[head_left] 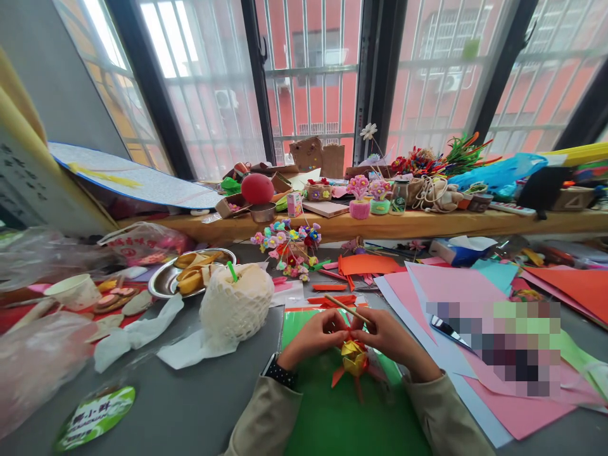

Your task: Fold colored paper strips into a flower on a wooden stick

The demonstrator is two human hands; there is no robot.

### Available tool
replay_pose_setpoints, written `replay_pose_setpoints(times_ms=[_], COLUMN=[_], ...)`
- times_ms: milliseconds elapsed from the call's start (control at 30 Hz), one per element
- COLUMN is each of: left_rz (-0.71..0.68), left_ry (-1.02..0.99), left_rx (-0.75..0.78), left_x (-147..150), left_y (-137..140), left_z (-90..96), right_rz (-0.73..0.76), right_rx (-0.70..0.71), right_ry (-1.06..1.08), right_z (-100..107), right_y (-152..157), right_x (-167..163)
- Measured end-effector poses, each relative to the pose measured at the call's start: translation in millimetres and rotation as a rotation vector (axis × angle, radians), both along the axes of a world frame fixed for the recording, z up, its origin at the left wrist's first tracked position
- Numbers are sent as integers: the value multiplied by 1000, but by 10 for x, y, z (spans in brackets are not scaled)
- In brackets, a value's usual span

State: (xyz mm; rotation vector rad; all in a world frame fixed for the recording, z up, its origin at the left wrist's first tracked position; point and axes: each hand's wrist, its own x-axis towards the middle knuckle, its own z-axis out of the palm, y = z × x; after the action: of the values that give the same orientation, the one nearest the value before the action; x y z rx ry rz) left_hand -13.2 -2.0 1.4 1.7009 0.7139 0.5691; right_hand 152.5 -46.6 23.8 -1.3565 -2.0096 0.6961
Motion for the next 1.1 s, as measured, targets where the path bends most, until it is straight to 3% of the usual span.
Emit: replay_pose_setpoints(times_ms=[633,933,1100], left_rz=[7,6,36], left_ry=[-131,-103,-59], left_rx=[-191,-168,-71], left_x=[-13,-25,0], left_y=[-7,37,16], left_z=[37,-19,-23], right_rz=[-8,-15,-27], right_rx=[-5,7,18], right_ry=[71,11,-13], right_z=[27,36,27], right_y=[-1,11,8], right_x=[3,6,14])
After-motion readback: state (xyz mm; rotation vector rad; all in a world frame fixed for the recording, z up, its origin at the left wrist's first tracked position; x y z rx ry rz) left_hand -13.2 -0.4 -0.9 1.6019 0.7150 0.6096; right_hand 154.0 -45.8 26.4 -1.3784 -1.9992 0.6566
